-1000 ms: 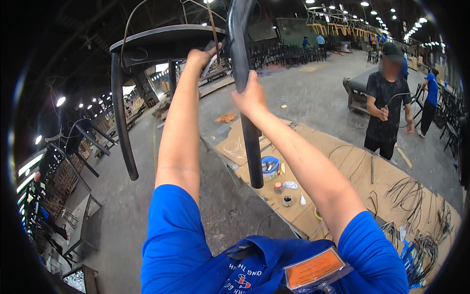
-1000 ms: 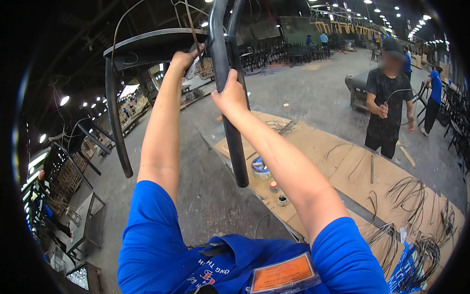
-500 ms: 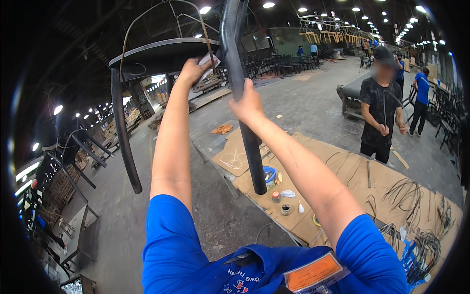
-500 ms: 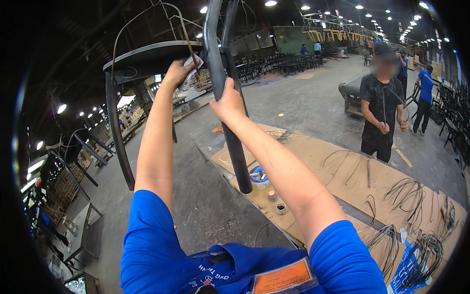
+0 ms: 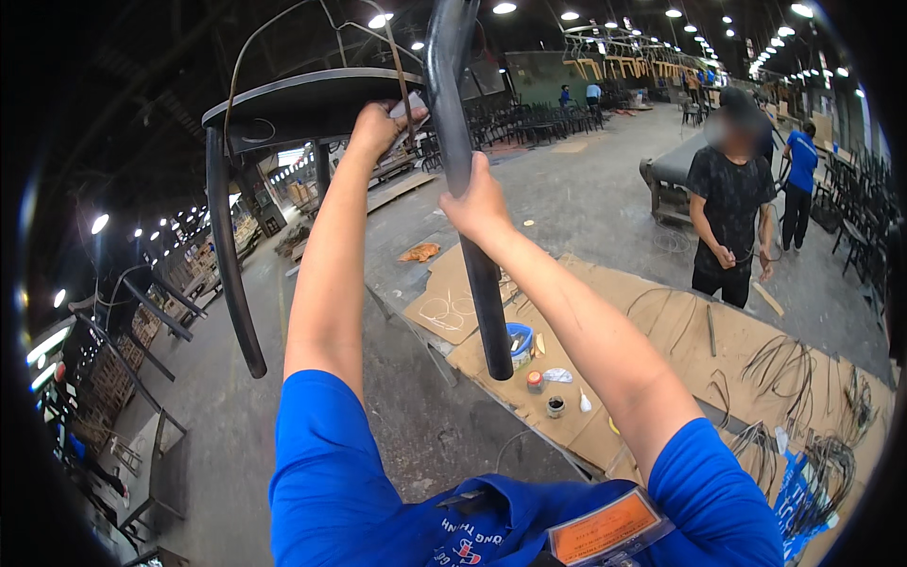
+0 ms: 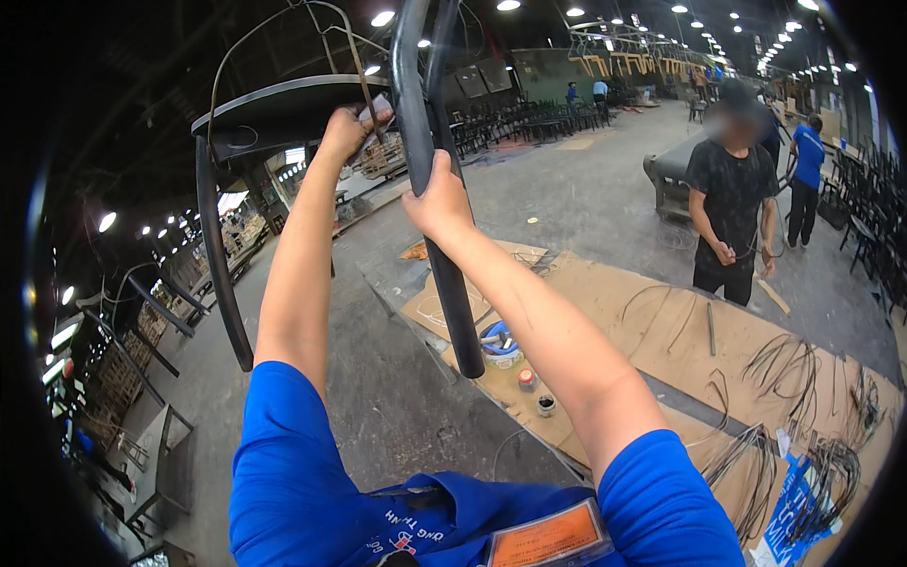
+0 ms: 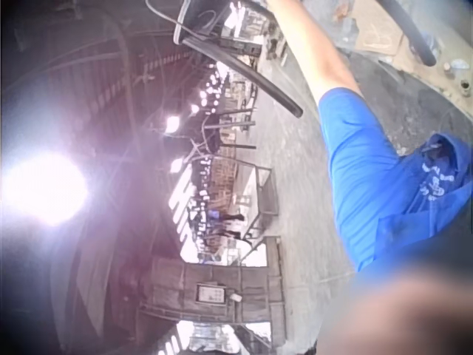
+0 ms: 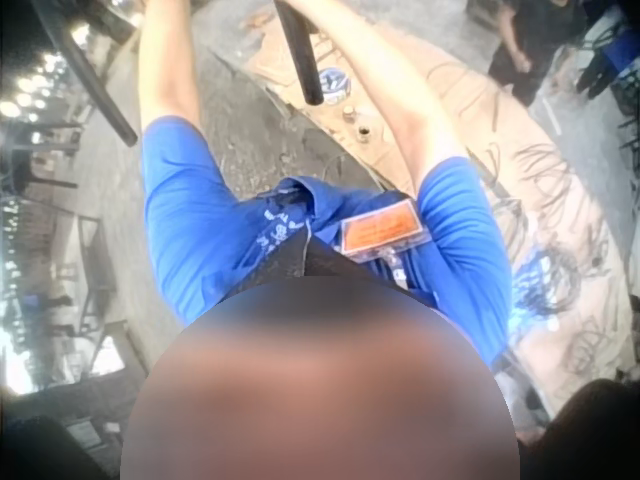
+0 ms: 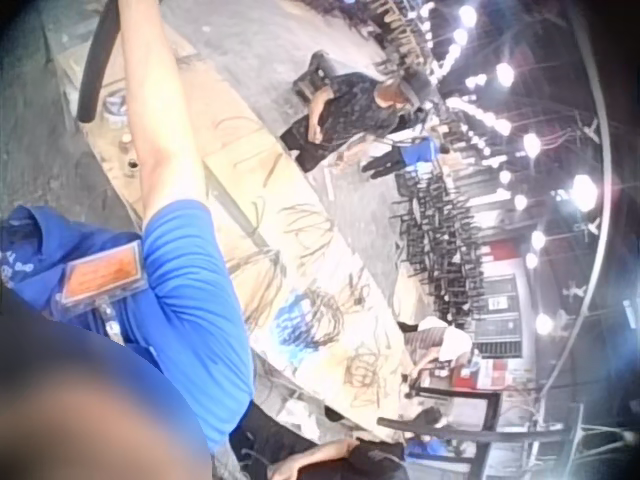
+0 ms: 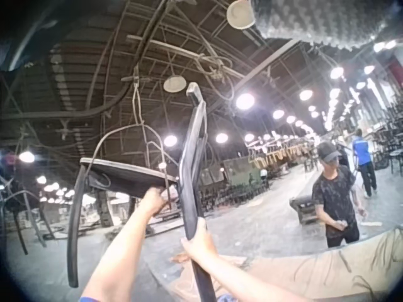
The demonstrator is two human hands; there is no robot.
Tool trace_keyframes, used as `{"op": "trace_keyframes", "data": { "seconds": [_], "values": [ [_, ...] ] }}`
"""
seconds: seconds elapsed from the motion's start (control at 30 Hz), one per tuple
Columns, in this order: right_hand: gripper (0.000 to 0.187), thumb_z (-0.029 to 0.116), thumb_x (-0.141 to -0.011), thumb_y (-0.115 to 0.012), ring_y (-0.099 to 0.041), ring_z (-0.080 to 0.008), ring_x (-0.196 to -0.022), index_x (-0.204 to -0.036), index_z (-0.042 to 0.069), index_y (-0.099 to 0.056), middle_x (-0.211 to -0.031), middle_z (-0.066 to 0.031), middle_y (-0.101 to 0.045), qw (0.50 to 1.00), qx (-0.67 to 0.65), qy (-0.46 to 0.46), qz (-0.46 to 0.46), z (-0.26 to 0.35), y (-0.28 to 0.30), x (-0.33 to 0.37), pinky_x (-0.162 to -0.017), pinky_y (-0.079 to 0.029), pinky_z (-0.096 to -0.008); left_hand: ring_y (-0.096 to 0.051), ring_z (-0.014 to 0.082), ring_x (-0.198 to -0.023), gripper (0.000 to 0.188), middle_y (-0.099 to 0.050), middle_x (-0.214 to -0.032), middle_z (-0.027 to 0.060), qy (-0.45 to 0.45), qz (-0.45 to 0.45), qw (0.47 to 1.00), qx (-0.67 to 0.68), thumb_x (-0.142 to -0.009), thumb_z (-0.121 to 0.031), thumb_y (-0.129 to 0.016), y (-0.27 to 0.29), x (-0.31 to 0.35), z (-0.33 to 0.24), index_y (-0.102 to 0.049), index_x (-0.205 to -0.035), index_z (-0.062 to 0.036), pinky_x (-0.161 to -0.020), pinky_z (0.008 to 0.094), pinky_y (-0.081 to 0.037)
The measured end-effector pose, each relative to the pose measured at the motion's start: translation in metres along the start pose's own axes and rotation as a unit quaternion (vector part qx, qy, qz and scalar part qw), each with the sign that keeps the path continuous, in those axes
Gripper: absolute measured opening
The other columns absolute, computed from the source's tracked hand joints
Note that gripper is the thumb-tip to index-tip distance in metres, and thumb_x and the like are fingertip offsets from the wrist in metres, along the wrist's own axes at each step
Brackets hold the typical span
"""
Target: The person sands the legs of a black metal chair using a sanding block. They move the sanding block up and down along the curved legs to smooth the surface. The person also handles metal wire bundles on the workbench before and after sanding.
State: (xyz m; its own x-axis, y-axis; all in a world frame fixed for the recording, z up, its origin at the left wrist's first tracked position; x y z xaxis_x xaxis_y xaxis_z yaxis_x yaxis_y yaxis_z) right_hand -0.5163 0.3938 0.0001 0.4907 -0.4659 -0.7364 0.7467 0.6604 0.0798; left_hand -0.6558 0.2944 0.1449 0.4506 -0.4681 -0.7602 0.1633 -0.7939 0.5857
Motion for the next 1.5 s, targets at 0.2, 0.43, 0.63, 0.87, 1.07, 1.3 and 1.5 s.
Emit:
{"op": "trace_keyframes", "data": {
  "seconds": [0.2, 0.43, 0.63, 0.87, 1.07, 1.3, 1.5],
  "values": [
    [0.056, 0.013, -0.069, -0.065, -0.06, -0.0417, -0.089, -0.115, 0.0, -0.035, -0.092, -0.0273, -0.06, 1.0, 0.006, 0.013, -0.026, -0.006, -0.01, -0.008, -0.077, -0.048, -0.0444, -0.065, 0.0287, -0.078, 0.061, -0.067, -0.082, 0.0206, -0.019, -0.05, 0.994, -0.094, -0.067, -0.047, -0.076, 0.004, 0.0, 0.004, -0.065, -0.096, 0.0057, -0.072, 0.036, -0.048],
    [0.06, 0.014, -0.07, -0.066, -0.059, -0.0429, -0.09, -0.118, -0.001, -0.034, -0.094, -0.0288, -0.06, 1.0, 0.016, -0.009, -0.019, -0.019, -0.032, -0.013, -0.078, -0.048, -0.0452, -0.065, 0.0305, -0.076, 0.06, -0.067, -0.082, 0.0202, -0.035, -0.051, 0.991, -0.119, -0.065, -0.048, -0.077, -0.001, -0.006, 0.032, -0.066, -0.094, 0.0035, -0.071, 0.0375, -0.048],
    [0.059, 0.014, -0.07, -0.065, -0.059, -0.044, -0.088, -0.118, 0.001, -0.034, -0.092, -0.0287, -0.06, 0.999, 0.003, 0.014, -0.039, -0.023, -0.052, -0.02, -0.077, -0.048, -0.0463, -0.065, 0.0342, -0.077, 0.068, -0.065, -0.081, 0.0237, -0.037, -0.011, 0.997, -0.069, -0.065, -0.057, -0.073, -0.003, -0.023, 0.055, -0.066, -0.092, 0.0047, -0.071, 0.039, -0.049],
    [0.053, 0.012, -0.07, -0.065, -0.059, -0.044, -0.087, -0.113, 0.0, -0.035, -0.091, -0.0294, -0.059, 0.999, -0.001, 0.017, -0.047, -0.024, -0.068, -0.018, -0.075, -0.048, -0.0456, -0.065, 0.0331, -0.081, 0.06, -0.067, -0.082, 0.0192, 0.025, -0.125, 0.991, -0.044, -0.064, -0.055, -0.074, 0.003, 0.004, 0.075, -0.068, -0.091, -0.0007, -0.072, 0.0391, -0.049],
    [0.05, 0.014, -0.069, -0.064, -0.061, -0.0395, -0.083, -0.111, 0.001, -0.039, -0.085, -0.0222, -0.061, 0.999, -0.022, -0.002, -0.04, -0.029, -0.077, -0.02, -0.071, -0.048, -0.0418, -0.064, 0.0362, -0.082, 0.065, -0.065, -0.083, 0.0233, 0.068, -0.137, 0.987, -0.047, -0.065, -0.058, -0.073, -0.011, -0.007, 0.06, -0.067, -0.09, 0.0021, -0.071, 0.0416, -0.048],
    [0.055, 0.014, -0.069, -0.065, -0.06, -0.0337, -0.066, -0.115, 0.001, -0.038, -0.077, -0.0189, -0.06, 0.999, -0.019, 0.005, -0.045, -0.044, -0.091, -0.029, -0.064, -0.048, -0.0393, -0.064, 0.0365, -0.079, 0.059, -0.067, -0.08, 0.0193, 0.084, -0.141, 0.986, -0.037, -0.066, -0.057, -0.072, -0.024, -0.013, 0.067, -0.07, -0.089, -0.0035, -0.069, 0.0413, -0.048],
    [0.057, 0.012, -0.071, -0.063, -0.06, -0.0333, -0.064, -0.119, 0.003, -0.035, -0.075, -0.0177, -0.059, 0.998, -0.041, 0.03, -0.027, -0.069, -0.083, -0.047, -0.065, -0.048, -0.0406, -0.064, 0.0347, -0.083, 0.057, -0.067, -0.082, 0.0187, 0.15, -0.184, 0.958, -0.164, -0.066, -0.056, -0.071, -0.019, 0.004, 0.1, -0.069, -0.088, -0.0034, -0.072, 0.042, -0.049]
  ]
}}
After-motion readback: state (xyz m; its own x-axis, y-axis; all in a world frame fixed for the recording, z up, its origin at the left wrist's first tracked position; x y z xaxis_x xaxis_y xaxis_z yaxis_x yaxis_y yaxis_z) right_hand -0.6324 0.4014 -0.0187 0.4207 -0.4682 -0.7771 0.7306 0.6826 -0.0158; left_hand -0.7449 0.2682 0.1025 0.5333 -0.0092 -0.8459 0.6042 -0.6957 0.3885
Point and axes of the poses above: each hand's wrist, its own x-axis away from the middle knuckle, its own y-axis out of the back of the hand, z = x × y, the point moved 1 cm from there along -x, towards the middle knuckle
